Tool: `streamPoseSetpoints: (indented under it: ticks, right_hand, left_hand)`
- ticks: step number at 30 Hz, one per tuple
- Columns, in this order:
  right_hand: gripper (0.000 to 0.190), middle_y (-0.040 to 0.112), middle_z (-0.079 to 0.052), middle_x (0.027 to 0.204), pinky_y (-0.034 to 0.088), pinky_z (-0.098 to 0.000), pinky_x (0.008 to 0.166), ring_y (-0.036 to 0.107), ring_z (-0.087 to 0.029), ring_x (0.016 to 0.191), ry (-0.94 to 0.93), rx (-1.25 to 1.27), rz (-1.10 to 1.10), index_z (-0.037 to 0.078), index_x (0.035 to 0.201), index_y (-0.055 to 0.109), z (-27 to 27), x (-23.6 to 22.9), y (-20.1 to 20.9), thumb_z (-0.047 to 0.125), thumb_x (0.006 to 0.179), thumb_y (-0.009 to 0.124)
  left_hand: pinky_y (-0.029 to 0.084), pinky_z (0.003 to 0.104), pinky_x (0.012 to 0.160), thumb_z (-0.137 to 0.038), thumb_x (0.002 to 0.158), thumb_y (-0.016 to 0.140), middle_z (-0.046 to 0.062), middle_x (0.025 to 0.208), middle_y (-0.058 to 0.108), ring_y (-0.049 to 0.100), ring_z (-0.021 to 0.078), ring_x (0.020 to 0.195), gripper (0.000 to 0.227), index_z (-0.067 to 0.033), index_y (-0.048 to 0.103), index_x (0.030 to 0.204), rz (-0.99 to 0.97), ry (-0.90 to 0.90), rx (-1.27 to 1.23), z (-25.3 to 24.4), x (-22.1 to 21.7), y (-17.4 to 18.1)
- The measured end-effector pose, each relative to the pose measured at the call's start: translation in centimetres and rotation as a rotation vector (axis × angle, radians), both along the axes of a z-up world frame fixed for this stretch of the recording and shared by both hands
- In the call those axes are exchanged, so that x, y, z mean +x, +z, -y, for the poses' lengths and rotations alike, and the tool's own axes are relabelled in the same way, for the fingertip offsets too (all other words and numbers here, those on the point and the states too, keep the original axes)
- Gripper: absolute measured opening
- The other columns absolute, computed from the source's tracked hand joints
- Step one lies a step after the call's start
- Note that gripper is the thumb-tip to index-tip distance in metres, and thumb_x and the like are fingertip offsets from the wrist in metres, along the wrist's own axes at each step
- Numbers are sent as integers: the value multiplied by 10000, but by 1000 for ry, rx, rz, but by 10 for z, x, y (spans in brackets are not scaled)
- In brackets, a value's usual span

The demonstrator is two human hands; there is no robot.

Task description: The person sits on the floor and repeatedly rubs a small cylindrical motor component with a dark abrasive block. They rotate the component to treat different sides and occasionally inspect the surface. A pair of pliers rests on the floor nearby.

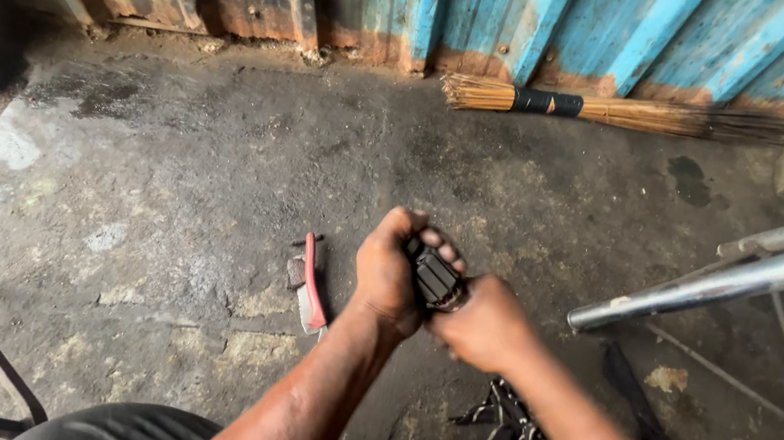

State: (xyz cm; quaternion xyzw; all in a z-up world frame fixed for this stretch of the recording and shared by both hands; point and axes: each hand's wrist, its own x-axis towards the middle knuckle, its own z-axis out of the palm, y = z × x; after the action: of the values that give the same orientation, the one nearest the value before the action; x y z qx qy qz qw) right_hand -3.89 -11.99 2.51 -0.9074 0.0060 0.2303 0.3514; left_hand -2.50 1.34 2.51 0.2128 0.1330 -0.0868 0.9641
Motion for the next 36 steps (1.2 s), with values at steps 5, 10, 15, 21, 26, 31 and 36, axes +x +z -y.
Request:
streamPoseSetpoints:
  ticks: [5,10,15,21,26,31,36]
  right_hand:
    - [201,671,-100,591,510,-335,467,736,-239,559,258,633,-513,13,760,691,33,-13,28,171,854,775]
    - [242,672,-121,608,487,-329,493,750,-256,590,136,411,-254,-1,757,698,26,-9,4,195,868,787]
    - [141,749,-100,708,542,-493,619,714,-269,591,48,-414,846,53,800,775,3,20,-32,151,701,792]
    - [194,760,-123,694,591,-385,591,746,-253,620,-70,-63,37,35,802,732,0,19,-21,220,846,766]
    - [239,696,-118,733,643,-391,690,692,-181,595,611,1096,-850,19,883,683,48,-15,13,226,966,767]
    - [172,710,-125,668,605,-372,502,720,-228,574,336,604,-370,63,850,705,38,-18,22,225,833,761]
    - [178,748,-105,758,590,-400,569,718,-219,570,-2,-397,456,64,855,762,-1,7,-21,240,825,750]
  left_hand:
    - [530,432,648,-249,993,512,133,683,555,573,270,624,316,-49,522,749,585,-454,-178,-8,-16,15]
    - [543,425,619,-251,983,525,133,646,560,585,274,591,326,-35,536,739,433,-314,-59,-7,1,7]
    - [571,410,635,-201,942,553,86,722,583,628,238,642,191,-23,552,875,-276,362,32,23,19,-14]
    - [554,420,614,-196,914,514,90,703,563,585,240,626,154,-64,585,879,-86,83,71,4,15,-11]
    - [522,406,640,-268,988,526,130,649,579,588,261,631,320,-50,578,760,625,-545,-247,0,-19,12]
    - [519,413,612,-265,1033,551,141,647,581,589,275,600,383,-37,567,725,652,-459,-86,-5,-14,14]
    - [536,399,568,-202,969,580,98,693,593,596,227,595,200,-55,557,836,-209,298,86,24,17,-5]
